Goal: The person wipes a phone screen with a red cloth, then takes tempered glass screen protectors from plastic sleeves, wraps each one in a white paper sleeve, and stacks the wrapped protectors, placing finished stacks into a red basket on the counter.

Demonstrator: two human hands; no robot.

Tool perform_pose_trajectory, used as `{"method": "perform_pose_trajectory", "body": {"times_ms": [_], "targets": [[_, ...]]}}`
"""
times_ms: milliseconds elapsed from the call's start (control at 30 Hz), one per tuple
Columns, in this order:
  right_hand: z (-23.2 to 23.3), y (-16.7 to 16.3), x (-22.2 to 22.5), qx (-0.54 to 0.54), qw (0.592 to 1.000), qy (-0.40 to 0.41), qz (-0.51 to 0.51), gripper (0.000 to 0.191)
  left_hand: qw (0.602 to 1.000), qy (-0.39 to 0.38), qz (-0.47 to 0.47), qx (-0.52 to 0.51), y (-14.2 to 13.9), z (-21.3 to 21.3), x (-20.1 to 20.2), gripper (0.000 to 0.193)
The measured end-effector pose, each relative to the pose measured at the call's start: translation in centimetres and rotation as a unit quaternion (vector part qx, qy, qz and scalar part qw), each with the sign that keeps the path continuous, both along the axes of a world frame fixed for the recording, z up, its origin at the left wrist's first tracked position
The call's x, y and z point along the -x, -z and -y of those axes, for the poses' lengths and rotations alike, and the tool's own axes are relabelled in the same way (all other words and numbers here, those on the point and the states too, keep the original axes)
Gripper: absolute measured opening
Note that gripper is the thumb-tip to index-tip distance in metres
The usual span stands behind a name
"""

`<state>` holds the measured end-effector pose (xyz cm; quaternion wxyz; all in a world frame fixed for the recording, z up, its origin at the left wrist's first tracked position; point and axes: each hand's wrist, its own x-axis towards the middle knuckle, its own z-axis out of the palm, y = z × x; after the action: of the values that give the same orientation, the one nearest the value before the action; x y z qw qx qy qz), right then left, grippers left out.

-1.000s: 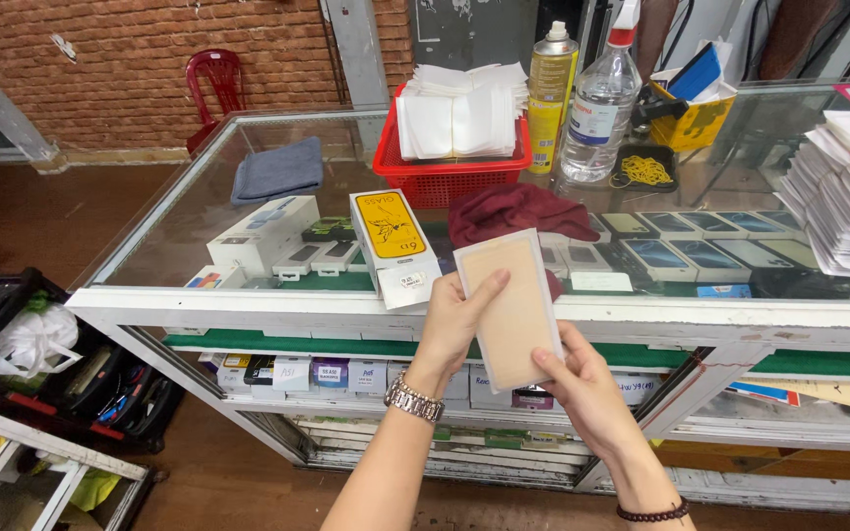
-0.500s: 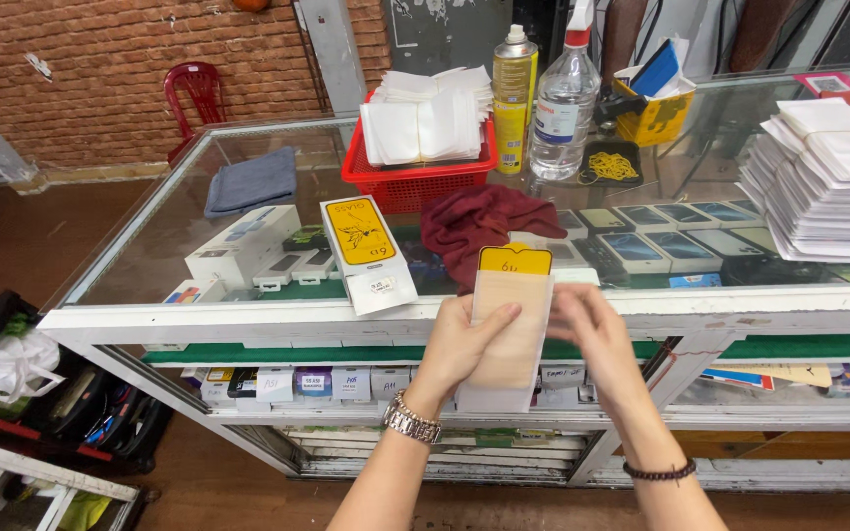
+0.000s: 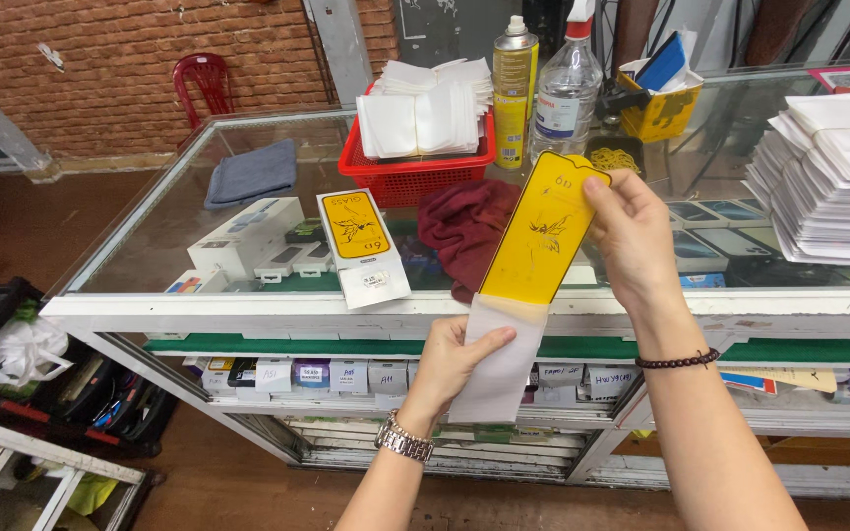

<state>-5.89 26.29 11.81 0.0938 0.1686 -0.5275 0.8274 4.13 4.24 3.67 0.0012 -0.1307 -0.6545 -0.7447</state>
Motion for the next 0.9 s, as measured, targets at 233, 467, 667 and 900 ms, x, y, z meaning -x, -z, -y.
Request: {"method": "perform_pose_trajectory", "body": {"times_ms": [233, 467, 667, 900], "targets": [[0.4, -0.4, 0.5, -0.012, 1.0, -0.008, 0.011, 0.017, 0.999, -0.034, -0.016, -0.004, 0.4, 0.2, -0.1, 0.021], [1.3, -1.3, 0.7, -0.066, 0.998, -0.023, -0.004, 0.021, 0.998, -0.027, 0.046, -0.032, 1.2, 0.6, -0.3, 0.026], [2.7, -2.5, -0.1, -0.238, 0.965, -0.068, -0.088, 0.035, 0.997, -0.039, 0.056, -0.044, 0.8, 0.7, 0.0, 0.028], [4.0, -3.2, -0.6, -0.37, 0.903, -0.141, -0.169, 0.031, 0.993, -0.064, 0.059, -0.082, -0.2, 1.3, 0.4, 0.025]]}}
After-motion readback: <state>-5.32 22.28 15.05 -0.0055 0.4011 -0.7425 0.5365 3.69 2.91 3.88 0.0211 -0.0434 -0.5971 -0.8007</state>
